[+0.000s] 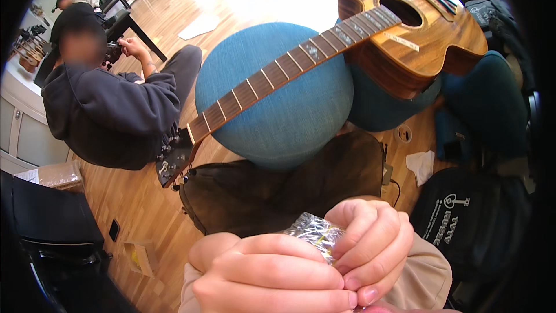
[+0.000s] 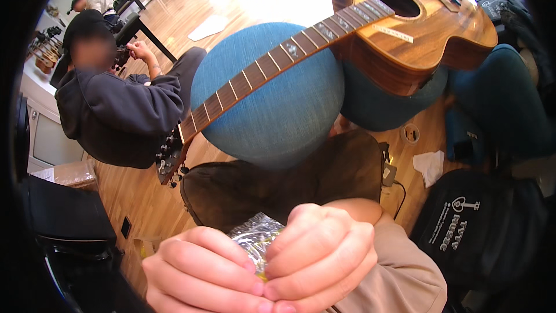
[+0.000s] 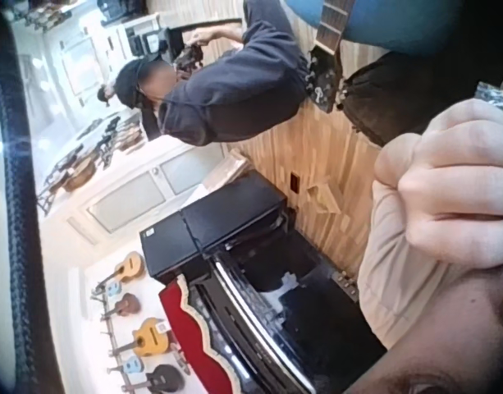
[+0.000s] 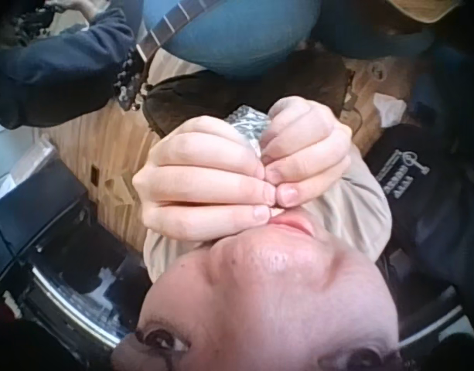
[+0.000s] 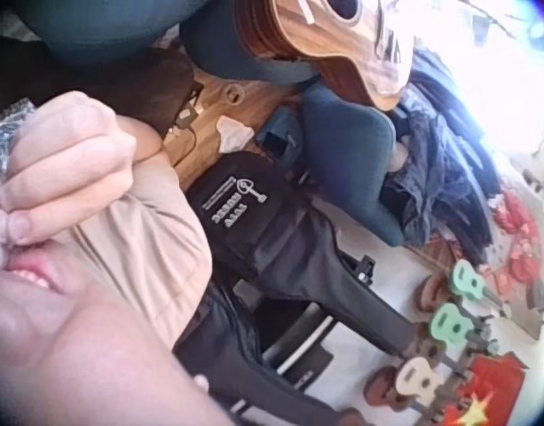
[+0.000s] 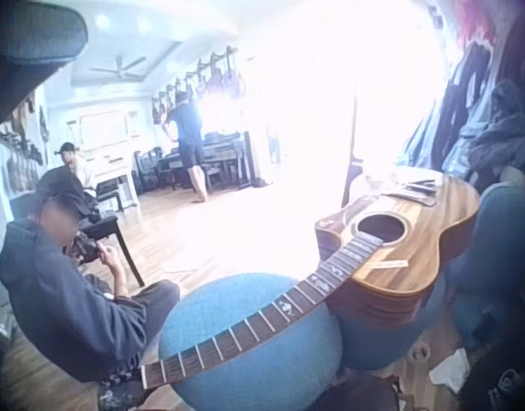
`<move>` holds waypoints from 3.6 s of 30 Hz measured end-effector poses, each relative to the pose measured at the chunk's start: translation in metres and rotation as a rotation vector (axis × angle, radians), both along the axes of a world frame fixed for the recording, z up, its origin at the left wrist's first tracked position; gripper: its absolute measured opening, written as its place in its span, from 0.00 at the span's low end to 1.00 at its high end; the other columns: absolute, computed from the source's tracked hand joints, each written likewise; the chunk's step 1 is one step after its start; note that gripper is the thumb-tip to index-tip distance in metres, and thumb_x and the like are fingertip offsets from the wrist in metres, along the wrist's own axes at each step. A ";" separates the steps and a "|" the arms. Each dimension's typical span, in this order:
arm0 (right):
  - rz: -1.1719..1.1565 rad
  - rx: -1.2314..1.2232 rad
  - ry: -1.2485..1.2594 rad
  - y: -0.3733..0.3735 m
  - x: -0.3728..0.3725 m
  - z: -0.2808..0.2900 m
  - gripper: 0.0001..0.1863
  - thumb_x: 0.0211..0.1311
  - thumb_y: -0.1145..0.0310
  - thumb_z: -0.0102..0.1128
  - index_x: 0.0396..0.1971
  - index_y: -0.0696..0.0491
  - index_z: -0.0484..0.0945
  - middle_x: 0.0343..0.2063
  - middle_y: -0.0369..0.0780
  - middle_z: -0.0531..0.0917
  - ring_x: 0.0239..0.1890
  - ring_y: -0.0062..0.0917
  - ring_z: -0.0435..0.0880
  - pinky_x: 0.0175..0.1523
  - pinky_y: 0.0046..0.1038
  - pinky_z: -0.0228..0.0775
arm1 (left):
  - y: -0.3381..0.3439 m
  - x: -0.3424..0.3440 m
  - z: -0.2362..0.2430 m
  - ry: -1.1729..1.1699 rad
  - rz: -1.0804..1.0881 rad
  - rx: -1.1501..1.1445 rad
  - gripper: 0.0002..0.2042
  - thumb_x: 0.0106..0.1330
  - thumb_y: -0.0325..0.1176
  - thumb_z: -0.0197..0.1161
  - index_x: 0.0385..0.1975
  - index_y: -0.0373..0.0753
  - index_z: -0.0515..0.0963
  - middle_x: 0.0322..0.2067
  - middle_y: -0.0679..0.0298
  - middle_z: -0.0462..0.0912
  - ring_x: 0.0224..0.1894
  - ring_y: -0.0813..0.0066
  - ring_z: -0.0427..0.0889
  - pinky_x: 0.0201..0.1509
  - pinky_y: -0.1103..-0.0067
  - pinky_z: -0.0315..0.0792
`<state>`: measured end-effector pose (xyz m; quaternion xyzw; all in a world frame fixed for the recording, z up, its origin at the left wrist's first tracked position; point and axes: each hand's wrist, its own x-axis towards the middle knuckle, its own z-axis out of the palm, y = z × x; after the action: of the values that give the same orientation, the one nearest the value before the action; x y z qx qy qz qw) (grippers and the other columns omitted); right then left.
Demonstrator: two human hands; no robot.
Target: The person is sitting on the floor in a music store, replacing a string on an acoustic guitar. They thread a new string through the bridge, pull it taut, and secure it at the tuning peg on the headstock.
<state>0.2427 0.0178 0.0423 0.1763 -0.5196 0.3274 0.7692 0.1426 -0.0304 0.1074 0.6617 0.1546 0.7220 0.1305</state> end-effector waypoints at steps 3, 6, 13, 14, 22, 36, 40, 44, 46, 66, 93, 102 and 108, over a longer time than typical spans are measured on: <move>0.079 -0.080 -0.091 0.002 -0.002 0.015 0.06 0.66 0.75 0.73 0.40 0.58 0.90 0.36 0.44 0.88 0.33 0.30 0.85 0.39 0.30 0.81 | 0.000 -0.003 0.009 -0.004 0.014 0.003 0.04 0.51 0.21 0.70 0.26 0.32 0.82 0.27 0.56 0.83 0.27 0.69 0.80 0.29 0.79 0.74; 0.042 0.076 -0.099 0.028 -0.001 0.015 0.06 0.59 0.80 0.73 0.35 0.65 0.89 0.34 0.52 0.88 0.31 0.34 0.86 0.35 0.30 0.78 | 0.008 -0.025 0.006 0.135 -0.009 -0.031 0.06 0.58 0.27 0.74 0.33 0.38 0.84 0.34 0.60 0.85 0.35 0.69 0.82 0.37 0.74 0.76; -0.248 -0.165 -0.457 0.050 0.003 0.032 0.16 0.52 0.84 0.78 0.42 0.64 0.88 0.32 0.50 0.90 0.33 0.36 0.92 0.38 0.30 0.86 | 0.024 -0.069 -0.002 0.344 0.366 -0.126 0.13 0.52 0.16 0.79 0.37 0.33 0.86 0.31 0.57 0.88 0.30 0.64 0.85 0.34 0.76 0.80; -0.236 -0.243 -0.459 0.049 0.003 0.030 0.15 0.53 0.84 0.78 0.42 0.63 0.88 0.32 0.49 0.91 0.34 0.35 0.92 0.38 0.30 0.86 | 0.025 -0.073 -0.004 0.384 0.377 -0.162 0.12 0.55 0.17 0.79 0.37 0.33 0.85 0.31 0.57 0.88 0.30 0.64 0.85 0.35 0.76 0.79; -0.286 -0.146 -0.591 0.063 0.011 0.024 0.18 0.51 0.83 0.79 0.45 0.63 0.88 0.31 0.43 0.91 0.32 0.28 0.92 0.38 0.24 0.84 | 0.039 -0.073 -0.019 0.319 0.460 -0.232 0.11 0.56 0.21 0.81 0.36 0.33 0.85 0.32 0.57 0.91 0.33 0.63 0.89 0.40 0.74 0.83; -0.194 -0.201 -0.577 0.067 -0.004 0.018 0.12 0.57 0.86 0.75 0.41 0.66 0.87 0.34 0.48 0.90 0.35 0.30 0.90 0.41 0.27 0.84 | 0.038 -0.059 -0.048 0.290 0.654 -0.222 0.10 0.62 0.26 0.78 0.41 0.34 0.85 0.39 0.53 0.89 0.37 0.62 0.90 0.39 0.75 0.82; -0.058 -0.277 -0.616 0.069 -0.008 0.012 0.12 0.60 0.81 0.74 0.44 0.59 0.89 0.36 0.44 0.90 0.37 0.30 0.91 0.43 0.27 0.83 | 0.040 -0.059 -0.048 0.227 0.607 -0.270 0.09 0.64 0.24 0.76 0.41 0.31 0.86 0.40 0.50 0.91 0.40 0.61 0.92 0.45 0.74 0.84; -0.122 -0.263 -0.615 0.071 -0.011 0.013 0.12 0.59 0.81 0.75 0.43 0.58 0.90 0.37 0.43 0.90 0.38 0.29 0.91 0.44 0.27 0.83 | 0.036 -0.063 -0.046 0.171 0.512 -0.357 0.08 0.66 0.22 0.74 0.41 0.27 0.85 0.41 0.48 0.91 0.43 0.63 0.92 0.47 0.75 0.85; -0.158 -0.257 -0.623 0.072 -0.011 0.014 0.11 0.59 0.81 0.75 0.43 0.58 0.90 0.38 0.43 0.90 0.38 0.29 0.91 0.44 0.27 0.83 | 0.033 -0.063 -0.046 0.140 0.486 -0.434 0.07 0.67 0.21 0.72 0.42 0.26 0.84 0.41 0.47 0.91 0.43 0.66 0.92 0.48 0.75 0.85; -0.191 -0.271 -0.712 0.078 -0.012 0.010 0.08 0.59 0.77 0.75 0.38 0.58 0.87 0.35 0.42 0.89 0.38 0.30 0.90 0.44 0.27 0.83 | 0.041 -0.073 -0.048 0.289 0.496 -0.379 0.05 0.68 0.18 0.69 0.40 0.27 0.82 0.46 0.49 0.87 0.43 0.72 0.87 0.50 0.79 0.82; -0.533 -0.108 -1.006 0.079 -0.022 -0.002 0.08 0.53 0.76 0.70 0.30 0.55 0.78 0.28 0.40 0.81 0.30 0.37 0.84 0.37 0.35 0.79 | 0.047 -0.071 -0.052 0.430 0.705 -0.399 0.06 0.61 0.20 0.68 0.31 0.34 0.76 0.34 0.56 0.84 0.29 0.63 0.82 0.31 0.72 0.77; -0.563 -0.007 -1.052 0.086 -0.022 -0.001 0.07 0.53 0.77 0.67 0.27 0.55 0.76 0.26 0.41 0.78 0.29 0.38 0.81 0.35 0.37 0.77 | 0.051 -0.088 -0.056 0.479 0.572 -0.499 0.04 0.61 0.21 0.67 0.32 0.33 0.78 0.32 0.57 0.84 0.27 0.68 0.83 0.34 0.74 0.78; -0.578 -0.073 -1.039 0.089 -0.023 -0.008 0.08 0.52 0.78 0.67 0.25 0.56 0.74 0.23 0.41 0.77 0.25 0.37 0.80 0.31 0.35 0.75 | 0.051 -0.112 -0.043 0.577 0.655 -0.517 0.04 0.59 0.20 0.65 0.30 0.35 0.76 0.27 0.58 0.82 0.26 0.69 0.84 0.32 0.74 0.78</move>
<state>0.2194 0.1069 0.0344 -0.1823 -0.8432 0.1660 0.4777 0.0305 0.0209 0.0643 0.6970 0.5576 0.4508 0.0087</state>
